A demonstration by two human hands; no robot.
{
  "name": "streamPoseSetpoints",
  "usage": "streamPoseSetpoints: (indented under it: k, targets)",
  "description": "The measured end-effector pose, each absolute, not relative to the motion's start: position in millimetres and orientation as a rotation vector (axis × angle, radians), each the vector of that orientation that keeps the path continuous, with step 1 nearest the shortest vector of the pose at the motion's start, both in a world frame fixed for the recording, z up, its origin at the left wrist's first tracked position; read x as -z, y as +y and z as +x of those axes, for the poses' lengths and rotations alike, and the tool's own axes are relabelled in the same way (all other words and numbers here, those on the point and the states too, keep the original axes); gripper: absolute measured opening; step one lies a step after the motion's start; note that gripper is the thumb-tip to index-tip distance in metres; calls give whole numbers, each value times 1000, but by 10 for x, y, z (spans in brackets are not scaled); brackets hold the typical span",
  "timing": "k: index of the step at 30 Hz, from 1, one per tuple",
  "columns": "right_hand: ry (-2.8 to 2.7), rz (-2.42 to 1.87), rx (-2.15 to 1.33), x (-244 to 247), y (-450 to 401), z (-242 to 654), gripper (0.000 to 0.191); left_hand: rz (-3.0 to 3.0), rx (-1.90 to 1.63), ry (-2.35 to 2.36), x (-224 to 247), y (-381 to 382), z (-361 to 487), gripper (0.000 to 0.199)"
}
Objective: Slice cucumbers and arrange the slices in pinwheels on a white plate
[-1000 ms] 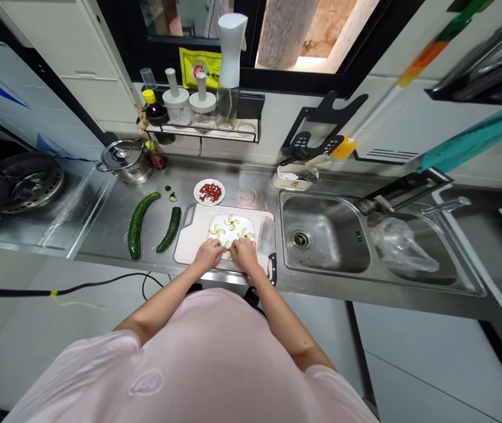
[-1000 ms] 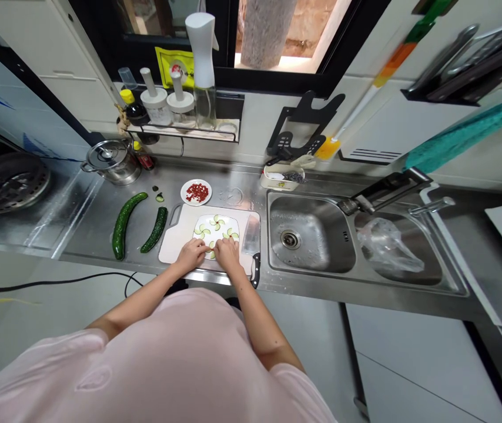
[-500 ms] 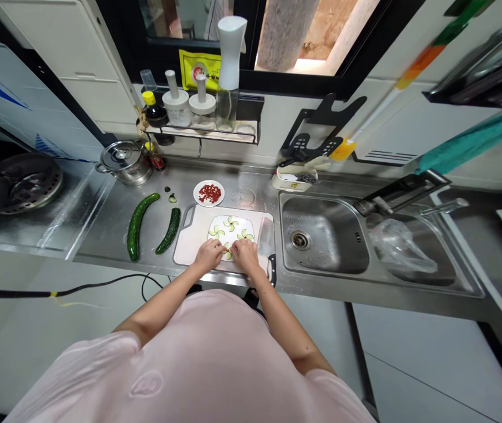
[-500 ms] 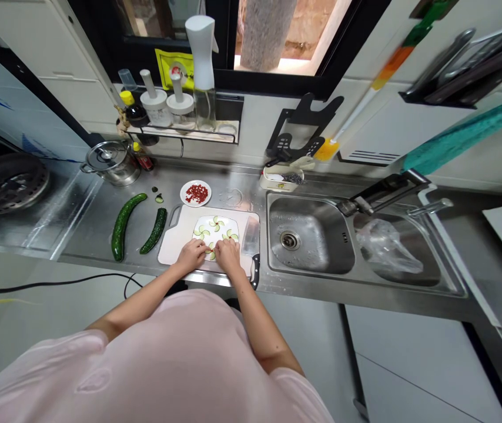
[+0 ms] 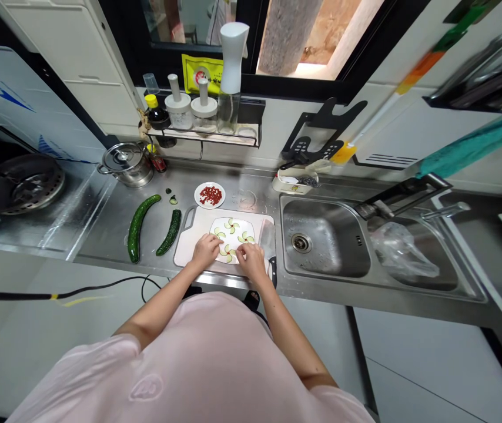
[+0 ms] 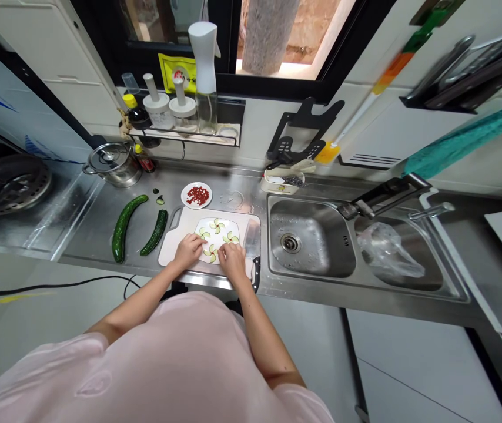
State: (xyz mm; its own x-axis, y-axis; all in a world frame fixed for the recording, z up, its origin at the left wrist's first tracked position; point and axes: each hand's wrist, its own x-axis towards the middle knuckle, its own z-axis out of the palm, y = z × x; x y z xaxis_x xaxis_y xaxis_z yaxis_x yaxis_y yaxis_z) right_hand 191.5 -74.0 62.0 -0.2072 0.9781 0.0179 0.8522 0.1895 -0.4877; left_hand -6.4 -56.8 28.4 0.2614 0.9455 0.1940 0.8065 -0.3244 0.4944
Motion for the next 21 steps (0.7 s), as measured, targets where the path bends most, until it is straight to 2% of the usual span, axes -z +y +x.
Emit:
streamPoseSetpoints:
  k: [10,21]
  targets:
    - [-1977,-1751,-595,-649,-803,2025,20,1795,-919,1945,-321,-58,-219,26]
    - [-1967,-1768,-589,-666,-786,2027,20,1479,-758,2270,-403,590,-296,23]
